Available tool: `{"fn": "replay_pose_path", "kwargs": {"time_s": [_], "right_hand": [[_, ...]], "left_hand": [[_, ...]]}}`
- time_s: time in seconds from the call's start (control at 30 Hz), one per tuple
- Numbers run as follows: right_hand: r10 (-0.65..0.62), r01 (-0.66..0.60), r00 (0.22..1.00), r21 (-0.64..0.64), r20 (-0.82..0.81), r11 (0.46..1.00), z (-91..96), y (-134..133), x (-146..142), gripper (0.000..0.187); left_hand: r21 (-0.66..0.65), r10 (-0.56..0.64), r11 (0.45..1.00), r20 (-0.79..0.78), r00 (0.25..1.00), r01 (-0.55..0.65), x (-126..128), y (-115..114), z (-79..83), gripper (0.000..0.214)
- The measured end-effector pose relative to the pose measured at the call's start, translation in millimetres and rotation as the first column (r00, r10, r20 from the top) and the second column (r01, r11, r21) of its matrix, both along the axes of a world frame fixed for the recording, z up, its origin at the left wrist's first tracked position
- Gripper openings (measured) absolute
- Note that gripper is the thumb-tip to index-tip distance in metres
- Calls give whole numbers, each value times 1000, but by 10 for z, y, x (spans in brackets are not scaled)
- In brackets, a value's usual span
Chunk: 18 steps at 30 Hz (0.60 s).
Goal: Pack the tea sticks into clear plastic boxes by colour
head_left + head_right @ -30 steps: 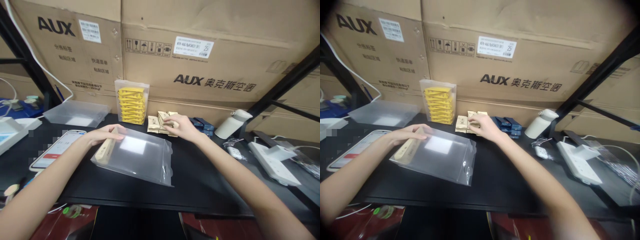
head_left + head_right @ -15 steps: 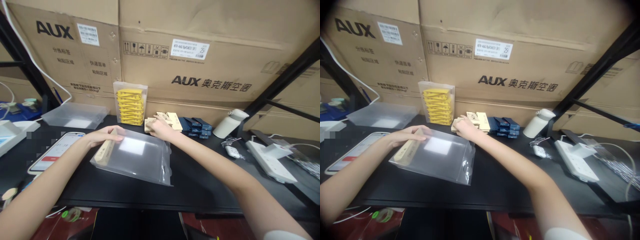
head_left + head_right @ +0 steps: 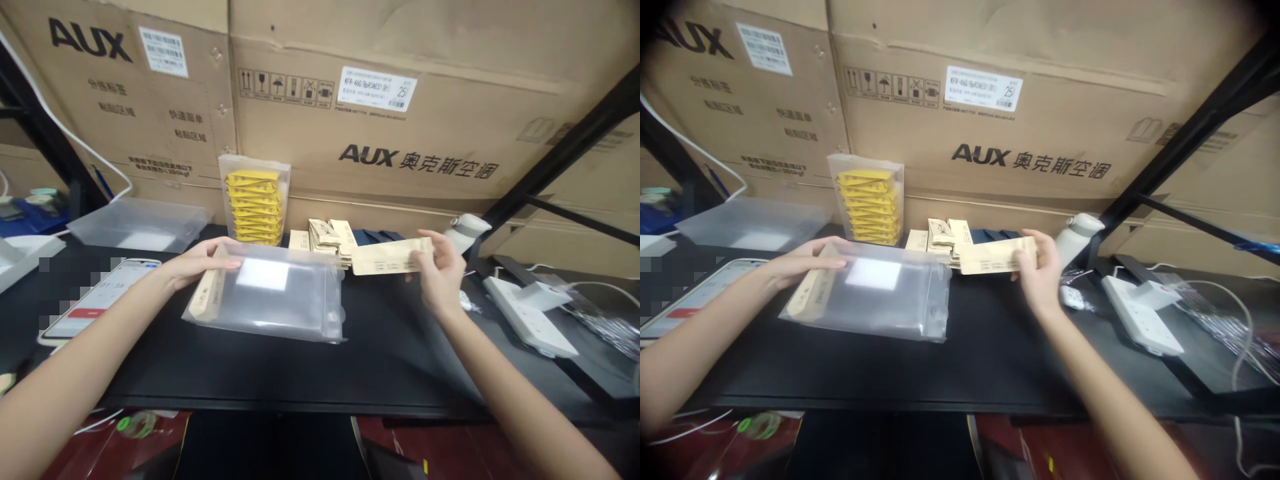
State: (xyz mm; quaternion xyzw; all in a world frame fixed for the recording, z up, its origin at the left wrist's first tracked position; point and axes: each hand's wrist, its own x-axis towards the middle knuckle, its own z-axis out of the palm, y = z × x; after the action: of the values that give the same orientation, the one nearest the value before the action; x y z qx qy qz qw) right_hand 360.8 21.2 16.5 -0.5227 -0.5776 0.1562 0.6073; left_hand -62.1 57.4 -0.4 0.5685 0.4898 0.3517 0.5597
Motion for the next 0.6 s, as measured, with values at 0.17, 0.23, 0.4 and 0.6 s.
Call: {"fn": "replay_pose_path", "kwargs": {"time_s": [0.17,0.23,0.4,0.6], "right_hand": [[218,-301,938,-322,-269,897,-184,-170,49,44],[315,-430,890,-375,-331,821,-262,-252,-72,49],[607,-702,710,-422,-356,574,-305,-329,-415,41],[879,-768,474,-507,-39,391,-180,-237,-1042,32]], "left_hand": [[0,23,1000,33,999,-24,20,-8,7,54],[11,8,1000,35,999,-9,38,-12,-3,55],[35,-2,999,17,1000,1,151,-57,-20,55],[31,-52,998,17,998,52,402,-217,30,56]]}}
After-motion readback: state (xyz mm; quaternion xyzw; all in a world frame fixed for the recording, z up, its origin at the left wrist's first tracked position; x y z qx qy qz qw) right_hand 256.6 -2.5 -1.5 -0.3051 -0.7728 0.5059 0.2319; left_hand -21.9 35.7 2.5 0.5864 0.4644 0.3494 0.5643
